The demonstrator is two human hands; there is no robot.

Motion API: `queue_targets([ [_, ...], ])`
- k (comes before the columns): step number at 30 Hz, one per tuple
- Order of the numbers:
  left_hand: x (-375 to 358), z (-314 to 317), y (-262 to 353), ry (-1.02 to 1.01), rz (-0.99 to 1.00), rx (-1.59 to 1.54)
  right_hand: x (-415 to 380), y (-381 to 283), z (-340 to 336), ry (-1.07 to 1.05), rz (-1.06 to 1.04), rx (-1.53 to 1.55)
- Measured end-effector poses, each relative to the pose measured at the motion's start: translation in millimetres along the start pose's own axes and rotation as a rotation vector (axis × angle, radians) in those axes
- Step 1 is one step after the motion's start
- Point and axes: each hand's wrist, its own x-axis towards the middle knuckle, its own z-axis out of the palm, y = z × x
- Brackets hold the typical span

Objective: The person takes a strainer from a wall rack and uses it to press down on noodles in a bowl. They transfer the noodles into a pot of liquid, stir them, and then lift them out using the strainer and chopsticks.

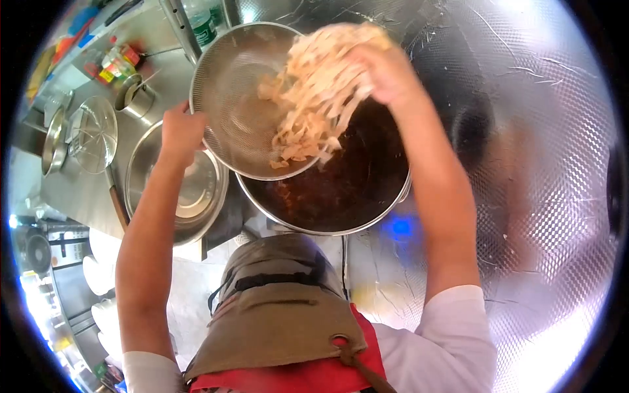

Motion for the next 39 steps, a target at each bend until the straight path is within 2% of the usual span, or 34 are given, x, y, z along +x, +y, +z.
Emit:
queue_targets([
  [2,2.9,-3.4,4.2,0.034,0.048,0.017,0.3,-48.1,-10.0,0.07,-0.052,0.072],
  [3,2.4,-5.5,6.9,0.054,0.076,0.009,0.2,-66.1,-13.8,0.081,-0.078,-0.021],
  [4,1.7,-7.4,10.5,0.075,0.105,0.0,6.5,-73.6,-27.7,-0.039,-0.154,-0.014],
  [6,1.6,-13.6,15.9,0.111,0.163,0.132,9.2,-79.6,-42.7,-0.012,-0.135,-0.218],
  [9,4.4,-24.9,19.5,0.22,0.305,0.436,17.6,-46.6,-63.4,0.056,-0.146,-0.729],
  [11,-0.9,-28.2,27.0,0.266,0.405,0.442,11.6,-15.0,-73.9,-0.022,0.055,-0.892],
  [13,-3.7,-29.9,29.5,0.294,0.454,0.446,32.2,58.8,-129.9,-0.098,-0.109,-1.111],
  [14,-2.7,-31.1,29.2,0.299,0.454,0.443,16.3,69.4,-125.2,-0.075,-0.245,-1.471],
  [15,-1.8,-32.1,29.2,0.304,0.454,0.44,7.3,79.1,-126.0,-0.131,-0.058,-1.388],
  [16,-2.2,-33.4,30.2,0.289,0.442,0.453,-3.0,94.0,-130.7,-0.18,-0.138,-1.477],
  [17,-2.8,-35.5,32.0,0.275,0.429,0.465,-16.8,90.7,-114.2,-0.194,0.119,-1.496],
  [19,-2.8,-38.3,30.6,0.249,0.406,0.482,-42.5,93.0,-101.8,-0.437,0.203,-1.519],
  [20,-1.5,-39.2,29.4,0.242,0.397,0.487,-49.6,107.1,-102.6,-0.417,0.437,-1.446],
  [21,-1.3,-39.4,27.9,0.23,0.389,0.493,-63.0,101.8,-85.2,-0.484,0.594,-1.346],
  [22,-1.5,-38.6,27.5,0.228,0.369,0.483,-69.4,106.2,-81.2,-0.655,0.649,-1.239],
  [24,-1.2,-37.7,28.0,0.222,0.333,0.463,-80.5,119.2,-58.6,-0.67,0.689,-0.949],
  [26,6.0,-40.2,25.4,0.215,0.331,0.425,-86.8,127.5,-25.3,-0.864,0.358,-1.227],
  [27,6.7,-39.9,25.9,0.211,0.329,0.407,-86.0,133.9,-12.9,-0.867,0.29,-1.185],
  [28,4.1,-39.8,29.8,0.22,0.336,0.411,-85.0,132.7,-1.2,-0.864,0.343,-1.083],
  [32,-4.7,-38.6,45.3,0.282,0.406,0.43,-57.5,149.8,7.4,-0.861,0.158,-1.131],
  [35,-8.4,-38.5,47.5,0.331,0.441,0.451,-30.3,133.2,-4.5,-0.565,0.626,-0.719],
  [37,-5.7,-39.6,43.1,0.37,0.49,0.456,-22.8,117.2,-10.8,-0.612,0.405,-0.95],
  [39,-7.5,-36.5,42.3,0.429,0.545,0.495,-28.7,80.4,1.3,-0.753,0.1,-1.209],
])
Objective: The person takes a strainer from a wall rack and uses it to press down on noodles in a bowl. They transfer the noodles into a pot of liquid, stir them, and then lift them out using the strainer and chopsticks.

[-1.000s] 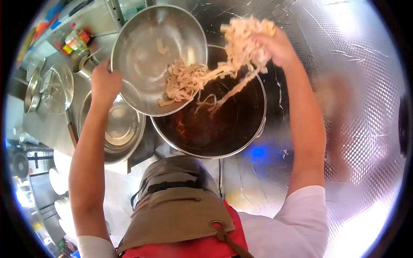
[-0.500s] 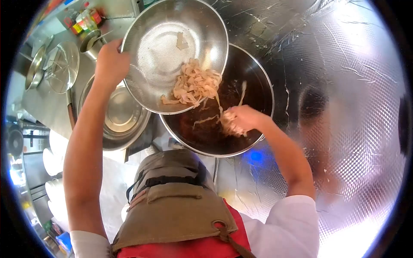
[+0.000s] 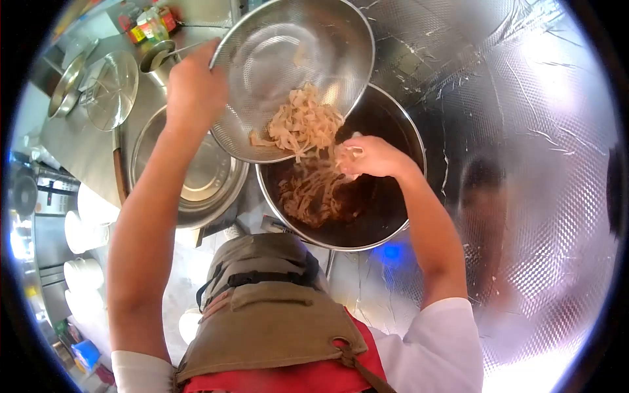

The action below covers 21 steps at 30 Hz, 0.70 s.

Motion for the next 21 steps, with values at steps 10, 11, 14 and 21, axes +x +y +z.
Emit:
queue_targets([
  [10,-18.4,35.3,52.3,0.259,0.48,-0.03,82.6,-34.7,-20.9,1.501,-0.283,-0.156],
  [11,-21.9,39.7,60.4,0.27,0.506,-0.057,87.7,-31.4,-13.9,1.417,-0.249,-0.224],
  [14,-21.1,49.7,74.1,0.3,0.545,-0.159,88.0,-17.3,23.7,0.933,-0.057,-0.363],
  [21,-22.6,54.0,89.6,0.324,0.665,-0.246,29.0,-35.1,31.8,0.43,0.095,-0.401],
])
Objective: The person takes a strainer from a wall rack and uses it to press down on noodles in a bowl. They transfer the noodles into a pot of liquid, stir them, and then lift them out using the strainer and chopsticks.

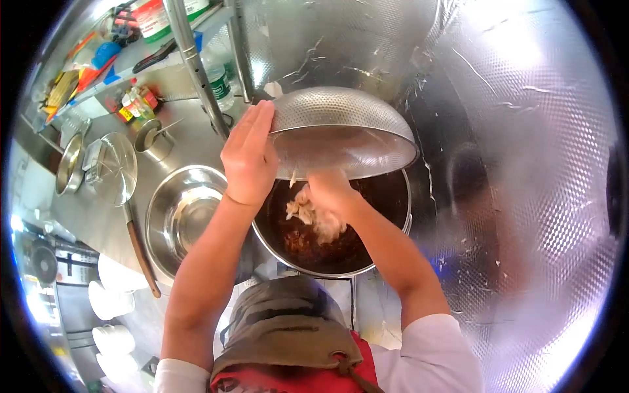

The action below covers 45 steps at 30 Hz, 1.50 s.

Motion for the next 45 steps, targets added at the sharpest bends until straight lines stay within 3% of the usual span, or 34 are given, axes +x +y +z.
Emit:
queue_targets([
  [1,0.1,2.5,4.4,0.009,-0.004,-0.014,6.2,4.2,-1.7,-0.048,0.059,-0.039],
  [4,4.2,13.8,21.2,0.035,0.0,-0.074,28.4,-0.1,13.8,0.757,-0.071,0.244],
  [8,4.7,19.6,31.4,0.058,-0.075,-0.114,35.7,-9.5,29.0,0.476,-0.048,0.518],
  [10,4.0,13.8,27.3,0.035,-0.087,-0.102,8.4,-8.2,13.9,0.112,-0.083,0.217],
  [12,9.7,6.4,20.5,0.056,-0.073,-0.104,-21.0,17.3,50.7,-0.041,-0.241,-0.05],
  [14,5.8,0.6,13.5,0.073,-0.068,-0.061,-42.4,30.8,51.4,-0.43,-0.074,-0.106],
  [16,5.6,-6.4,9.2,0.083,-0.071,-0.023,-51.9,63.8,74.4,-0.353,0.017,-0.047],
  [17,3.0,-9.7,1.6,0.101,-0.106,0.012,-61.4,70.6,67.7,-0.211,0.029,0.079],
  [19,-11.8,-26.7,-13.1,0.098,-0.296,-0.017,-82.0,69.6,42.4,0.065,0.0,0.386],
  [20,-18.3,-44.4,-19.9,0.101,-0.388,-0.005,-92.3,65.4,32.2,0.083,0.037,0.499],
  [22,-29.9,-85.0,-27.6,0.122,-0.784,0.048,-106.3,75.6,48.3,0.18,0.069,0.651],
  [24,-57.1,-133.2,-39.2,0.101,-1.068,0.029,-121.0,60.4,39.4,0.124,0.229,0.958],
  [27,-114.1,-210.7,-57.7,0.262,-1.318,-0.261,-128.2,37.3,51.4,0.082,0.386,1.194],
  [31,-153.9,-273.5,-72.7,0.33,-1.671,-0.387,-134.0,-21.5,73.8,0.04,0.412,1.405],
  [36,-211.1,-273.4,-118.1,0.36,-1.801,-0.289,-161.7,-106.1,88.9,-0.333,0.281,1.309],
  [39,-226.0,-274.7,-129.1,0.285,-1.794,-0.378,-175.9,-131.9,98.4,-0.428,0.201,1.111],
  [43,-236.5,-269.7,-132.3,0.24,-1.72,-0.31,-196.9,-130.2,147.0,-0.289,0.475,1.243],
  [45,-257.2,-276.0,-145.7,0.124,-1.643,-0.149,-210.8,-109.3,180.5,-0.3,0.608,1.223],
])
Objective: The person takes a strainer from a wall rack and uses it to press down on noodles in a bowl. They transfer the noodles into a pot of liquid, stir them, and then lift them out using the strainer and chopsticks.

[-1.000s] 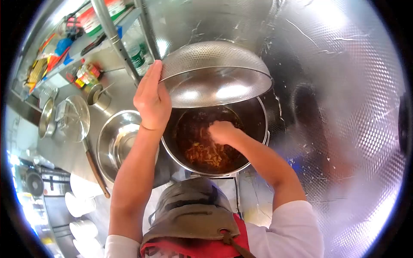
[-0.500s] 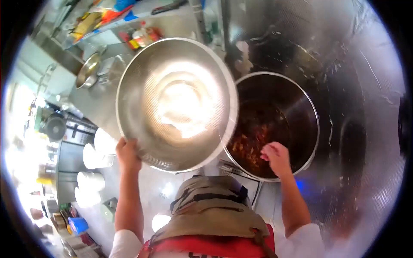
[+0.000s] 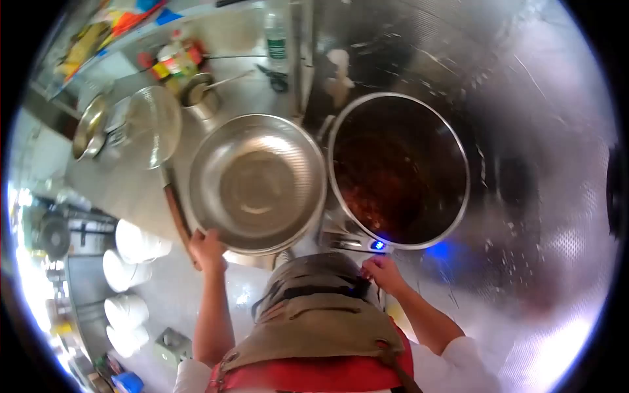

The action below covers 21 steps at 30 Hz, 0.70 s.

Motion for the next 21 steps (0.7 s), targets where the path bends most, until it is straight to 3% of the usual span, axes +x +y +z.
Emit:
queue_targets([
  [3,6.0,-5.0,-0.5,0.0,0.064,0.28,-20.5,43.0,-13.5,0.13,0.176,0.254],
  [5,27.7,-19.6,-14.5,0.045,0.386,0.76,-8.9,112.2,-28.8,0.159,0.206,0.332],
  [6,28.1,-24.3,-14.0,0.018,0.416,0.825,0.2,154.2,-37.8,0.168,0.205,0.358],
  [10,0.0,-10.6,14.8,-0.173,0.387,0.673,31.0,289.0,-57.6,0.202,0.158,0.471],
  [12,-2.5,-6.7,12.6,-0.228,0.344,0.675,48.4,320.6,-58.4,0.238,0.089,0.35],
  [14,2.3,-2.9,5.7,-0.223,0.32,0.675,62.5,336.3,-54.7,0.22,-0.021,0.256],
  [19,33.7,-20.1,-14.6,-0.122,0.289,0.682,75.2,289.4,-29.2,0.158,0.226,0.084],
  [21,53.9,-43.5,-28.6,-0.043,0.278,0.705,72.9,285.8,-25.1,0.123,0.116,-0.094],
])
